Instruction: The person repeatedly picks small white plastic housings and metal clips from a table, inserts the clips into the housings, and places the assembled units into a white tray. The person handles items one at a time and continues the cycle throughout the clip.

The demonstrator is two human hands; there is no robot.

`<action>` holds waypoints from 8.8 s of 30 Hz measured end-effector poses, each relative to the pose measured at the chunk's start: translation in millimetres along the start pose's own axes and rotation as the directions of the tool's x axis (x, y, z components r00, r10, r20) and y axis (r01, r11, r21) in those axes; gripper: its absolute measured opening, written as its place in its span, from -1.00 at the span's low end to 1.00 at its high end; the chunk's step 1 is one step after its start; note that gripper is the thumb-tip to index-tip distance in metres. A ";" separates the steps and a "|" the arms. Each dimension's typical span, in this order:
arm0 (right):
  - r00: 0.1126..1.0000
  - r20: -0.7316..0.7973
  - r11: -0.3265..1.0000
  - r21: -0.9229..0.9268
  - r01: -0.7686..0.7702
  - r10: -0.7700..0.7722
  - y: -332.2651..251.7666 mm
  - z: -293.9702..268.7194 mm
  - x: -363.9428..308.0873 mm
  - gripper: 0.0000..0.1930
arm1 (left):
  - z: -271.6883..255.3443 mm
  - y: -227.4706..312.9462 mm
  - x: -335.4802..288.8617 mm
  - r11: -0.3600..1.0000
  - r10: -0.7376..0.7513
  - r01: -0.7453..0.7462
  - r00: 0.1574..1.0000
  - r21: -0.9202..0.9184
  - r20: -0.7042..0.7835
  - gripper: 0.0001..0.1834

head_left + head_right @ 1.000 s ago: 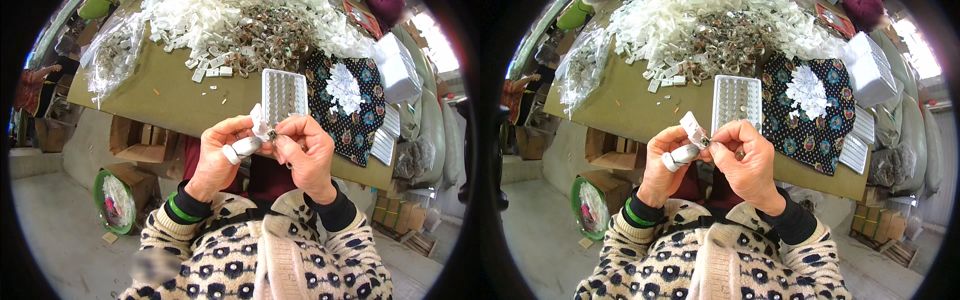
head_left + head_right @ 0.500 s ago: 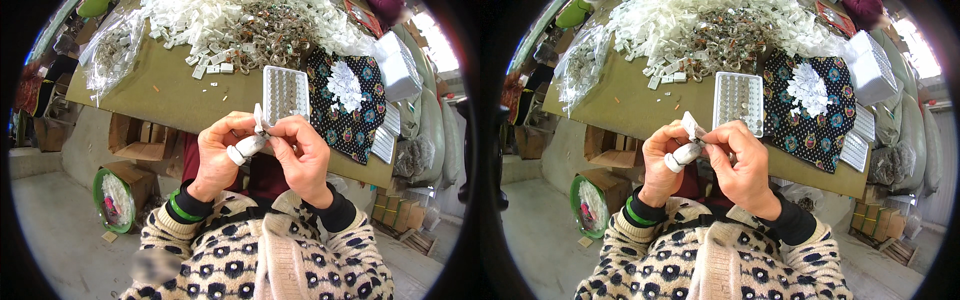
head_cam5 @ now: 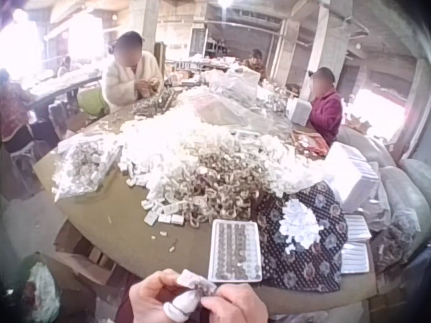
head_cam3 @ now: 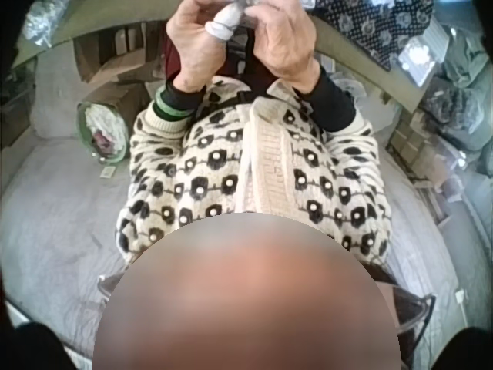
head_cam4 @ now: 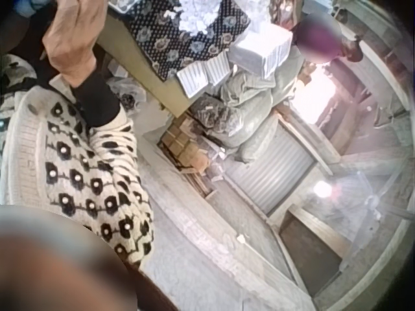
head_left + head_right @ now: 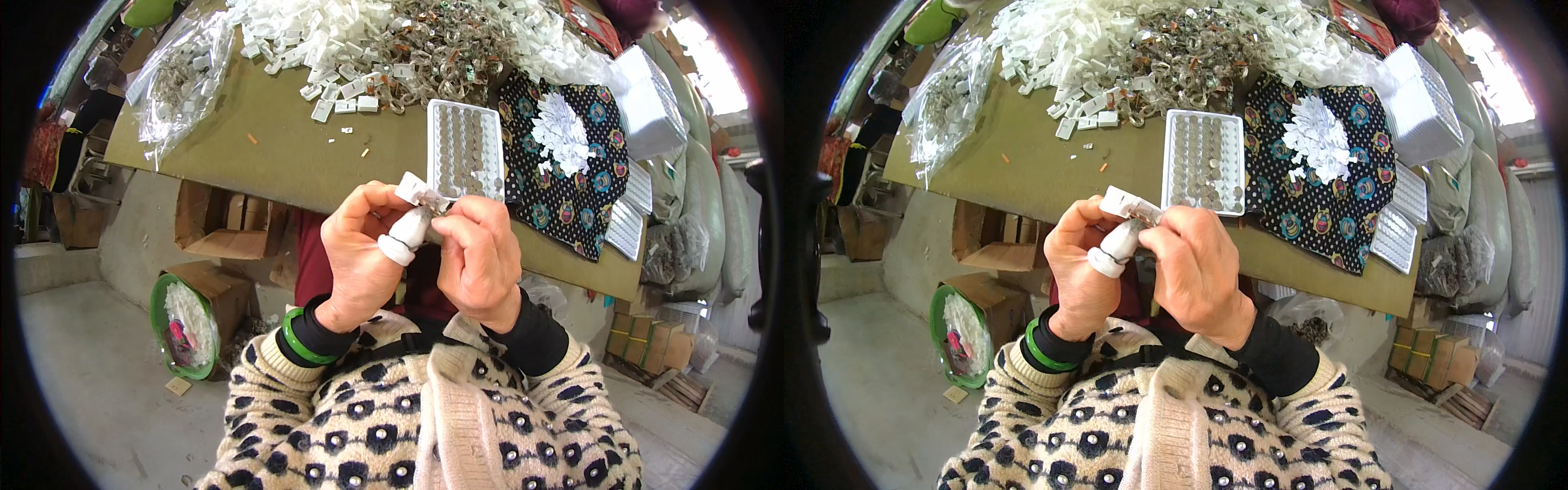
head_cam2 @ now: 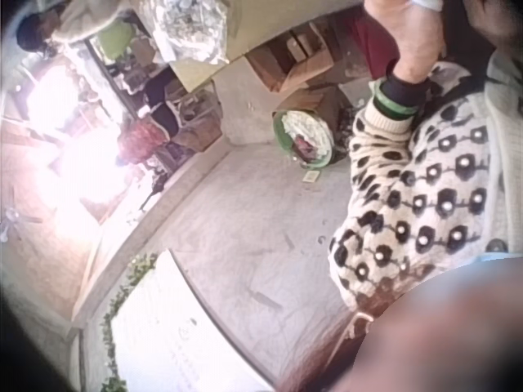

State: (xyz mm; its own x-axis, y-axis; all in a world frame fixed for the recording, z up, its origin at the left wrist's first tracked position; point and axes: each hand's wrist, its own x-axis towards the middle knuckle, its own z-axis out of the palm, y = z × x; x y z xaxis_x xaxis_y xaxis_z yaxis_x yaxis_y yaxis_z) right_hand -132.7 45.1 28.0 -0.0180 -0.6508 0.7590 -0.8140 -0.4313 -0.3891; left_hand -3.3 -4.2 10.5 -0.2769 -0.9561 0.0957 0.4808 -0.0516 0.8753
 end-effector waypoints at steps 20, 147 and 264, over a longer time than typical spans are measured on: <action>0.996 -0.004 0.995 0.051 -0.085 0.086 -2.0 2.6 -3.3 -0.77 | -0.5 -10.0 -1.7 0.963 0.183 -0.179 0.983 0.199 0.000 -0.84; 0.986 0.126 0.991 0.062 -0.118 0.109 28.9 -27.4 -0.4 -0.75 | -9.4 -17.7 1.2 0.635 -0.491 0.614 0.789 -0.469 0.369 -0.69; 0.896 0.198 0.830 0.339 -0.443 0.398 8.2 -32.6 -23.9 -0.89 | -7.9 -14.2 -17.1 0.649 -0.518 0.647 0.761 -0.400 0.390 -0.72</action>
State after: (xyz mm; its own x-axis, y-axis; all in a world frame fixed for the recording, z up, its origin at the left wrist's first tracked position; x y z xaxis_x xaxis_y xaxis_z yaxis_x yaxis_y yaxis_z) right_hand -157.8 77.4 23.8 -0.2250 -0.8783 0.4218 -0.4703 -0.2812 -0.8365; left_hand 1.2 10.6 -7.3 -0.7843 -0.5887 -0.1959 0.4658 -0.7672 0.4409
